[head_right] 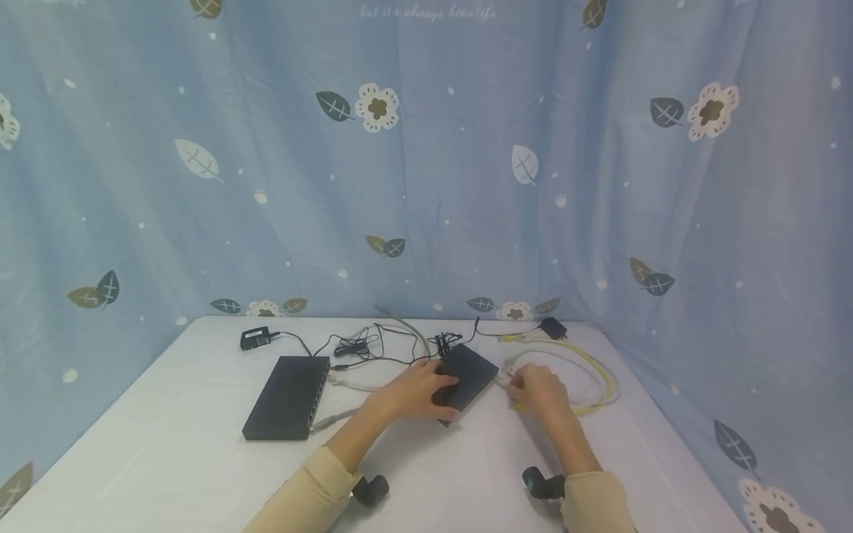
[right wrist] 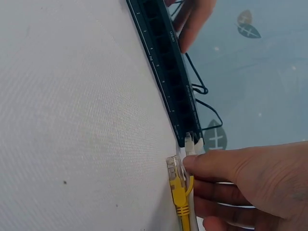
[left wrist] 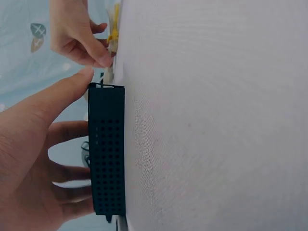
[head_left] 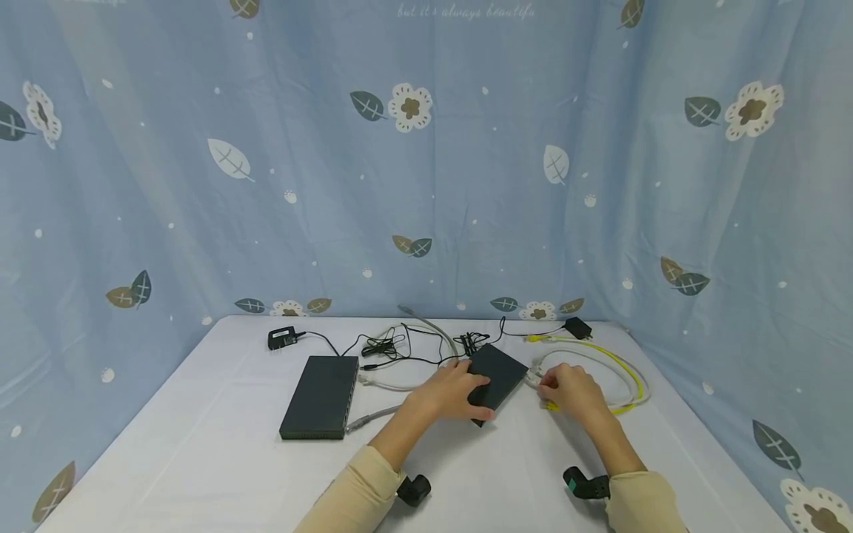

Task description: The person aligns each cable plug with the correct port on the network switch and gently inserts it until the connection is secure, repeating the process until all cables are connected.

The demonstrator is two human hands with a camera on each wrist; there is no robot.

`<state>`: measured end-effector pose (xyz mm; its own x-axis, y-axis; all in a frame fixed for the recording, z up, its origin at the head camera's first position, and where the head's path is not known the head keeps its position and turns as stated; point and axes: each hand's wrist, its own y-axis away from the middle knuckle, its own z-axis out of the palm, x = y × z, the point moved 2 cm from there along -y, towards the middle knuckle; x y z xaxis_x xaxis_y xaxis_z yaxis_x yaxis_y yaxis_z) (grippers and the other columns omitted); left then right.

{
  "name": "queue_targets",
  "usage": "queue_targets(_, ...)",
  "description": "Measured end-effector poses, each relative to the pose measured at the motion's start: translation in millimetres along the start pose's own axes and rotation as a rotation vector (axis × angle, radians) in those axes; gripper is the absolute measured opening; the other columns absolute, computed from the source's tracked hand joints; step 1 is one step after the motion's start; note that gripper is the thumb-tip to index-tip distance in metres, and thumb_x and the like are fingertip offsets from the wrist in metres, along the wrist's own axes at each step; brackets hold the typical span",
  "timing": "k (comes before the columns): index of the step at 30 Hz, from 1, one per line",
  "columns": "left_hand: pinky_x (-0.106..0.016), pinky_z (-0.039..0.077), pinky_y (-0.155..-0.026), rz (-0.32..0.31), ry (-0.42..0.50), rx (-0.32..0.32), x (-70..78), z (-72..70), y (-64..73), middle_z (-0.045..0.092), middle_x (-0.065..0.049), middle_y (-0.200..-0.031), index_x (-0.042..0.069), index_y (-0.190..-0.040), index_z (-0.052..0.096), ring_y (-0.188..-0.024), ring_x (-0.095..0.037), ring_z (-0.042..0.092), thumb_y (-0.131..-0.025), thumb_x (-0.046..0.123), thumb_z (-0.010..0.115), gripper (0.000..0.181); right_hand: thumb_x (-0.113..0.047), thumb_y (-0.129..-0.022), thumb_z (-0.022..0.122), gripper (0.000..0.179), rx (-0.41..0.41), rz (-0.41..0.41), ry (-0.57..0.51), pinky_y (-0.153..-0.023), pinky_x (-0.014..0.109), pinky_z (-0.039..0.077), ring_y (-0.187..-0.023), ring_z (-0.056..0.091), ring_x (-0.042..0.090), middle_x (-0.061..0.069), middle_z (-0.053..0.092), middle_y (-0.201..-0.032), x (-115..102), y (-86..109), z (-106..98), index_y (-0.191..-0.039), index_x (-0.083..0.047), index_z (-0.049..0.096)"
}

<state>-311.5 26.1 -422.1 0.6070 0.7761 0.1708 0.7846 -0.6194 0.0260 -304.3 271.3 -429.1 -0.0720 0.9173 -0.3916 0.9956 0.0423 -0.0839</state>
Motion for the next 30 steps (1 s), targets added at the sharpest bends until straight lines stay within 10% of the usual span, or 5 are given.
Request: queue_targets(30, -0.052, 0.038, -0.112, -0.009, 0.009, 0.005, 1.4, 0.5, -3.4, 0.045, -0.016, -0.15, 0.032, -0.141, 0.055, -0.138, -0.04, 0.041, -0.081, 0.064, 0.068, 0.068, -0.016, -0.087, 0.074, 0.01, 0.054, -0.027, 0.05, -0.052, 0.029, 0.042, -0.057, 0.053, 0.013, -0.002, 0.065, -0.067, -0.5, -3.1, 6.7, -0.081, -0.008, 0.074)
